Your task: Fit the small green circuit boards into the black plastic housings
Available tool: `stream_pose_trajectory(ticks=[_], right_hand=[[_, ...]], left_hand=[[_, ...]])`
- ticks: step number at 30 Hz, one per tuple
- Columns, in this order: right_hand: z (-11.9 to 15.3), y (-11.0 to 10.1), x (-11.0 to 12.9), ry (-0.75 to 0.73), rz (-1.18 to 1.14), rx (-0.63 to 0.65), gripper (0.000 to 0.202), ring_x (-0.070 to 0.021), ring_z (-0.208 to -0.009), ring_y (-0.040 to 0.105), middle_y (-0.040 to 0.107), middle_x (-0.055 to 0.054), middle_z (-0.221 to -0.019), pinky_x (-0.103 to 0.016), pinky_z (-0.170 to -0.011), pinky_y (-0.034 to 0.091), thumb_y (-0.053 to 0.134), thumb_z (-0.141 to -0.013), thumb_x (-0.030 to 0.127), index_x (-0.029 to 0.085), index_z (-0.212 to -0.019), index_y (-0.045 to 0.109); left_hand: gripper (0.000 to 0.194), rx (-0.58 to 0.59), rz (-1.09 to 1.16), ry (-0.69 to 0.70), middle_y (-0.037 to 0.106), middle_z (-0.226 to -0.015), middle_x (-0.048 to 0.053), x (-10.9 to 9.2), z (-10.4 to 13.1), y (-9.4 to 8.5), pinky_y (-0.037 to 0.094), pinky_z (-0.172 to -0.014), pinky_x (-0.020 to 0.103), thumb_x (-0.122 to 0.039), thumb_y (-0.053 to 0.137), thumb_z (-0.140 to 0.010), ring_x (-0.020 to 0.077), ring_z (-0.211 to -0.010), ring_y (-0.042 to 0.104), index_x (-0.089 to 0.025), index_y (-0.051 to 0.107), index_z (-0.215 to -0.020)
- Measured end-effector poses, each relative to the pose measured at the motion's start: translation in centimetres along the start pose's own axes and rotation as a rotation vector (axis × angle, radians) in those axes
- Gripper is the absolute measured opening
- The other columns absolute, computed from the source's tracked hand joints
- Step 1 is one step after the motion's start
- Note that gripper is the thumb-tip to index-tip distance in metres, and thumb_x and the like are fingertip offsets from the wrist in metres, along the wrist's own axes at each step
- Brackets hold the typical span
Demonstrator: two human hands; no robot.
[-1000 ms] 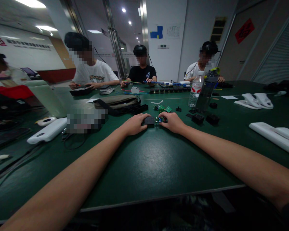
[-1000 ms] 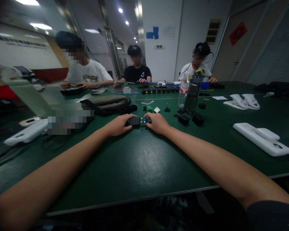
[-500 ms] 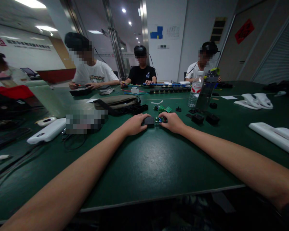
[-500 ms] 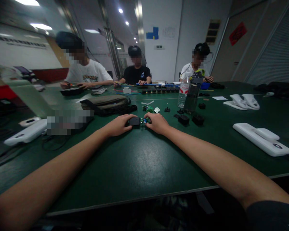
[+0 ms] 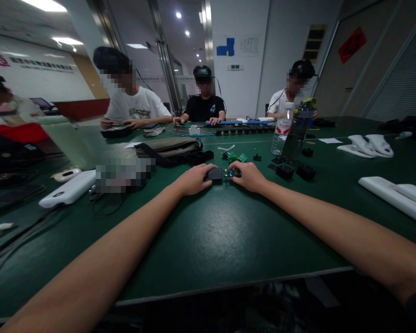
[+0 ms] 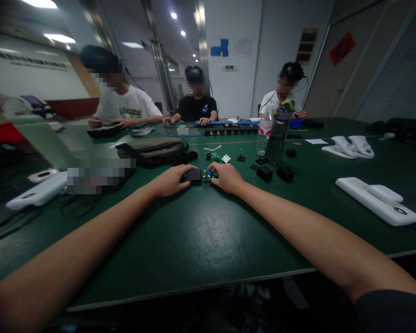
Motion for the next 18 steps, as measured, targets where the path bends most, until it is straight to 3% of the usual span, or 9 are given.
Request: stream_pose_trajectory(ticks=[18], right_hand=[[-0.01, 0.05, -0.03, -0.011, -0.011, 0.004, 0.03, -0.0162, -0.075, 0.064, 0.071, -0.001, -0.083, -0.027, -0.072, 0.045, 0.073, -0.075, 0.017, 0.021, -0.104, 0.069]], left_hand=[[0.053, -0.001, 0.008, 0.009, 0.063, -0.117, 0.01, 0.11, 0.0, 0.13, 0.048, -0.1, 0.04, -0.026, 0.054, -0.08, 0.0265, -0.108, 0.062, -0.021, 0.053, -0.133]])
Point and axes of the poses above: each hand's wrist, its own z-axis away from the middle knuckle, its own y-axis out of the palm, x = y × z, the point moved 3 cm from there along -z, towards the middle knuckle
